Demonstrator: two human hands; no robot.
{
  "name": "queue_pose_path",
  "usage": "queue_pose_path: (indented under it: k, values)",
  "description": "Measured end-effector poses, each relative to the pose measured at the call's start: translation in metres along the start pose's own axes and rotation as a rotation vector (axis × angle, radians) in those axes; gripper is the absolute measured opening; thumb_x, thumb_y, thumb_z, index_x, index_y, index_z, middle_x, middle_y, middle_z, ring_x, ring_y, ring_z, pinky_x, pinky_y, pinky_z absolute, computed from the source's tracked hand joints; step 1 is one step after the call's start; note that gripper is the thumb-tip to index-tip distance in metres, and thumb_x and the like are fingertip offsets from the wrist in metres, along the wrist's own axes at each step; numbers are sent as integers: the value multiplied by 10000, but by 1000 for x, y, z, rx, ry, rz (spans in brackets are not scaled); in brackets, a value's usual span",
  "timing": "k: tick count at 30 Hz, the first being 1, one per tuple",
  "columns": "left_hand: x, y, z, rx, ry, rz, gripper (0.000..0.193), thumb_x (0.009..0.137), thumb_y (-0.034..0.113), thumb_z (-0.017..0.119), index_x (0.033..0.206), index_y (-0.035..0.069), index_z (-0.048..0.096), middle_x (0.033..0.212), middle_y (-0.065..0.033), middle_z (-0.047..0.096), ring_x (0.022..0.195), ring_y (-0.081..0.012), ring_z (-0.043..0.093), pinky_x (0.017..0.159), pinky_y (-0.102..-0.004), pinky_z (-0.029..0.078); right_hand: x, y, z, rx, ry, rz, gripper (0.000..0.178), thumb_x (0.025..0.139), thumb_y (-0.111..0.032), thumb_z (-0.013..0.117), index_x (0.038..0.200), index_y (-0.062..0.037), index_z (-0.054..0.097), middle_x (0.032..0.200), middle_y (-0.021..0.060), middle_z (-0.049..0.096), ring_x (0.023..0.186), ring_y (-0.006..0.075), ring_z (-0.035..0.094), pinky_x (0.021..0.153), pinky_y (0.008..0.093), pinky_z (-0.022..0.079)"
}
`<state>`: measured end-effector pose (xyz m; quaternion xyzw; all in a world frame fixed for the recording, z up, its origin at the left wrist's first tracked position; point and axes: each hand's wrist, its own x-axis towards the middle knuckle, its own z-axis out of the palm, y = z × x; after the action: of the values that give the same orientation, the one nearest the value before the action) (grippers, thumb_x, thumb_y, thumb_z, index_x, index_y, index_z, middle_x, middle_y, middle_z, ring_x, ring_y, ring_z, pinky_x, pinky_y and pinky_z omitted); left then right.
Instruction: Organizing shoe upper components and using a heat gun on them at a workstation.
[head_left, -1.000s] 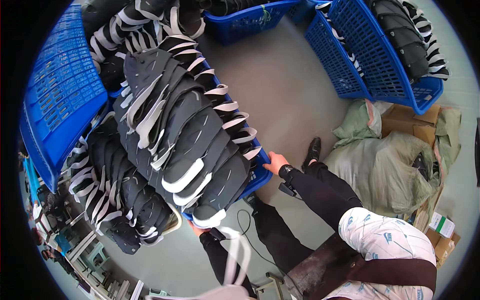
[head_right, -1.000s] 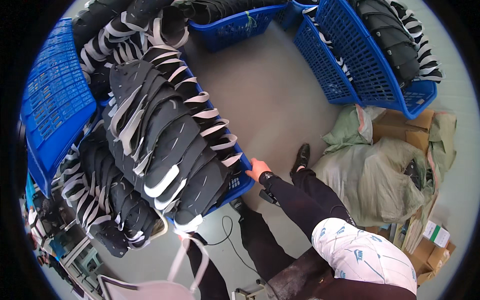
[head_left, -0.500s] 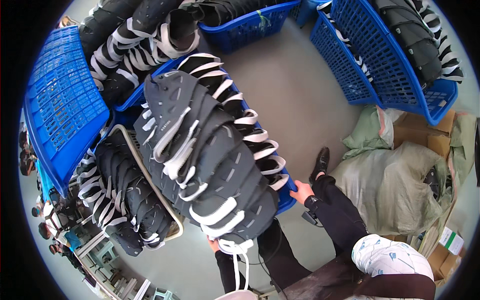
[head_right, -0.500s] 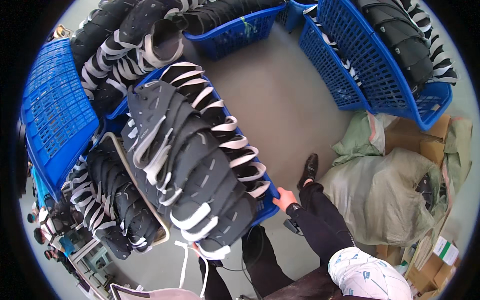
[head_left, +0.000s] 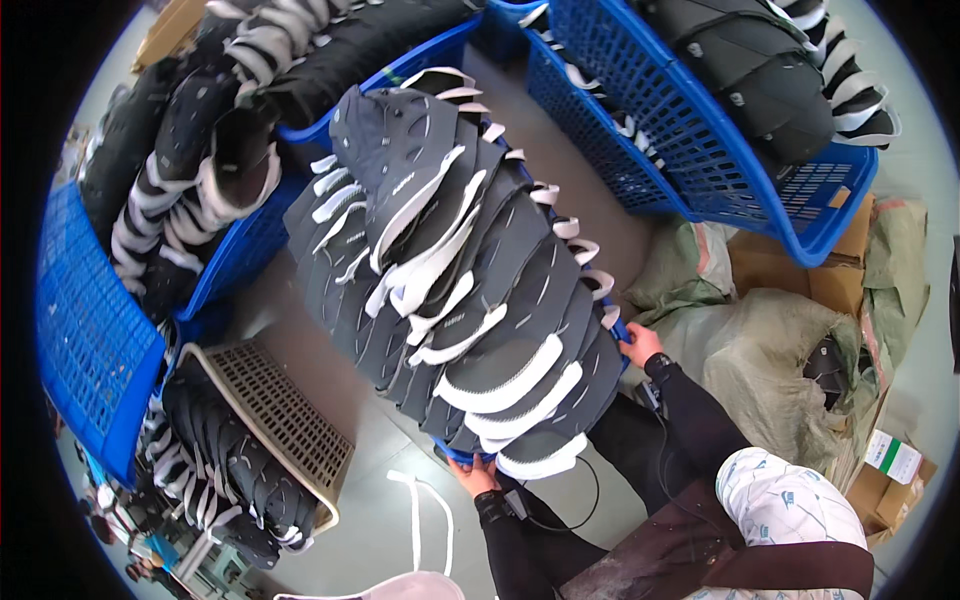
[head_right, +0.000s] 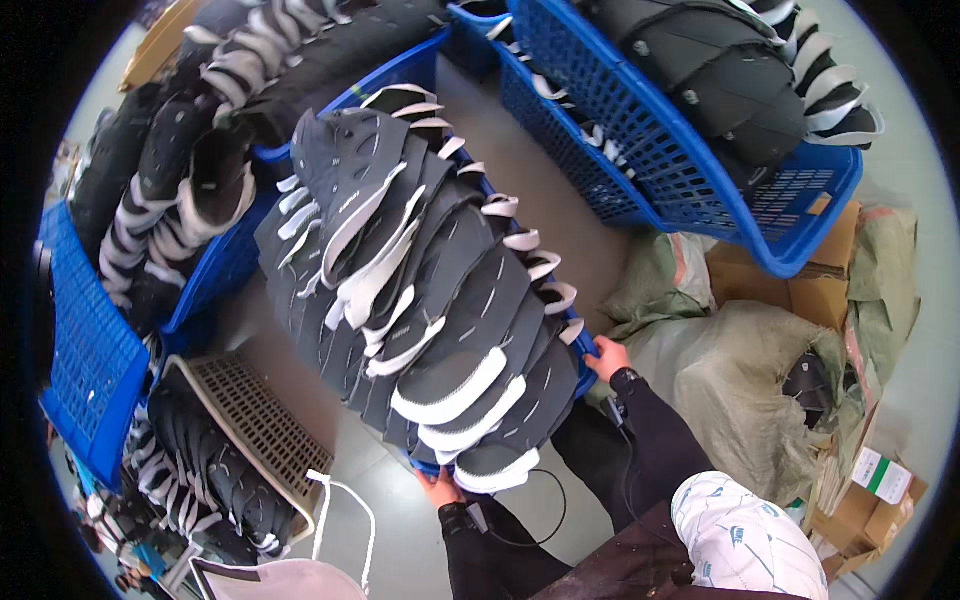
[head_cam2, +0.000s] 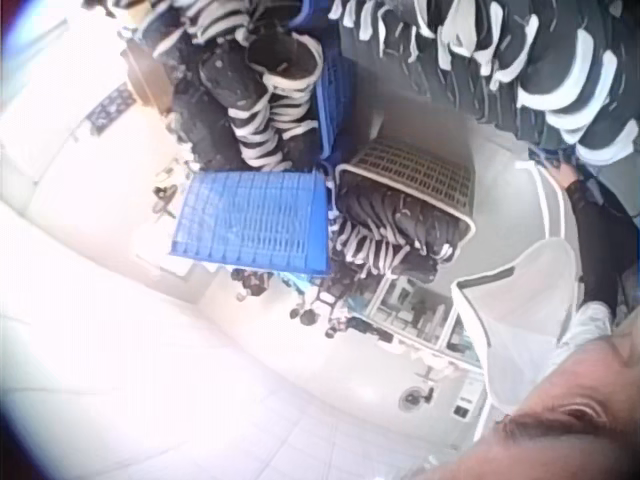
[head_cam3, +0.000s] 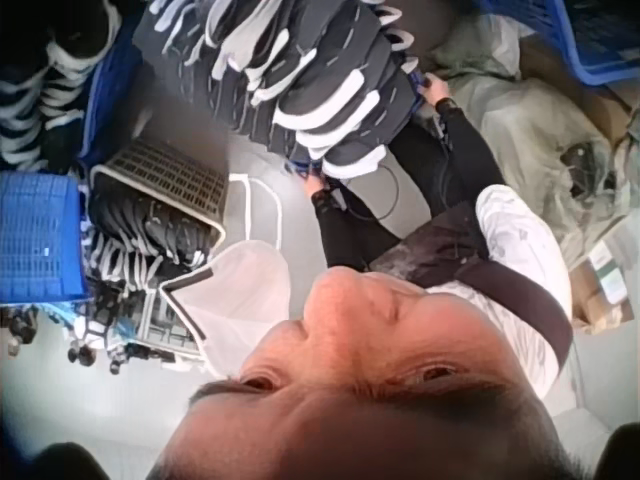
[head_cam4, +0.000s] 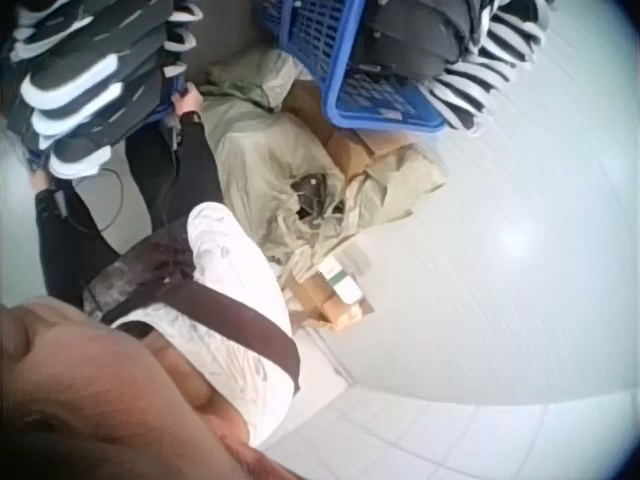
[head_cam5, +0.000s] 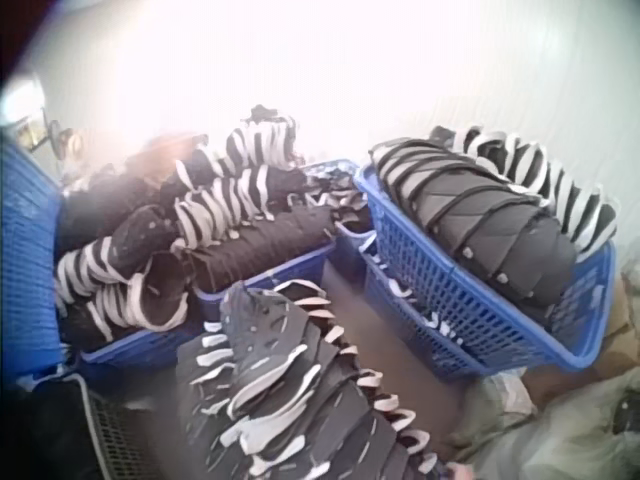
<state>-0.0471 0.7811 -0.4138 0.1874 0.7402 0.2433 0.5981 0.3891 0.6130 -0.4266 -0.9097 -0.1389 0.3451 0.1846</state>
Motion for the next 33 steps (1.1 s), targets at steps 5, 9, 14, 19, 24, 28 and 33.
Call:
queue_pose_path:
  k: [5, 9, 14, 19, 24, 28, 33]
  values:
    - [-23, -26, 134, -44, -222, 67, 762, 942, -97, 506, 1554, 214, 176, 1251, -103, 580, 941, -244, 639, 663, -376, 586, 87, 72, -84, -148, 314, -36, 379, 788, -216, 731, 1109, -39, 636, 923, 156, 700, 802, 303, 671, 727, 387, 537]
    - [-46, -30, 233, -13, -341, -13, 763, 932, -113, 480, 1548, 227, 183, 1351, -138, 516, 1043, -295, 629, 786, -449, 597, 81, 130, -126, 269, 427, 183, 330, 869, -122, 628, 1184, -28, 598, 941, 97, 686, 894, 214, 664, 818, 326, 515]
    - [-67, -13, 250, 33, -442, -186, 839, 919, 38, 639, 1580, 243, 163, 1461, -166, 431, 870, -209, 629, 626, -313, 569, 3, 111, -99, 500, 263, 20, 187, 891, -74, 640, 1075, -46, 621, 973, 34, 654, 893, 146, 616, 794, 298, 515]
    - [-21, 51, 72, 12, -292, -301, 891, 931, 263, 694, 1593, 214, 100, 1537, -193, 369, 1358, -381, 438, 1059, -575, 394, -97, -61, -8, 387, -123, 108, 171, 909, -113, 643, 1075, -81, 626, 966, 19, 641, 820, 111, 600, 600, 274, 509]
    - [89, 99, -216, -197, -10, -251, 717, 934, 279, 672, 1516, 196, 263, 1378, -105, 550, 1117, -355, 604, 912, -527, 490, -176, -229, 157, 427, -433, 20, 233, 901, -119, 643, 1125, -65, 603, 1004, 62, 665, 869, 159, 647, 668, 307, 550]
    - [144, 125, -417, -395, 148, -274, 515, 953, 376, 595, 1409, 231, 404, 1377, -92, 527, 1194, -386, 553, 929, -589, 437, -235, -329, 314, 389, -652, 13, 323, 907, -158, 637, 1208, -69, 559, 1083, 84, 650, 984, 195, 639, 798, 416, 581]
    - [244, 152, -617, -582, 456, -386, 611, 969, 532, 460, 1498, 243, 365, 1519, 32, 418, 1306, -261, 494, 1035, -538, 346, -320, -427, 537, 280, -842, -47, 631, 840, -220, 716, 1375, -52, 427, 1245, 162, 603, 874, 214, 638, 747, 383, 564]
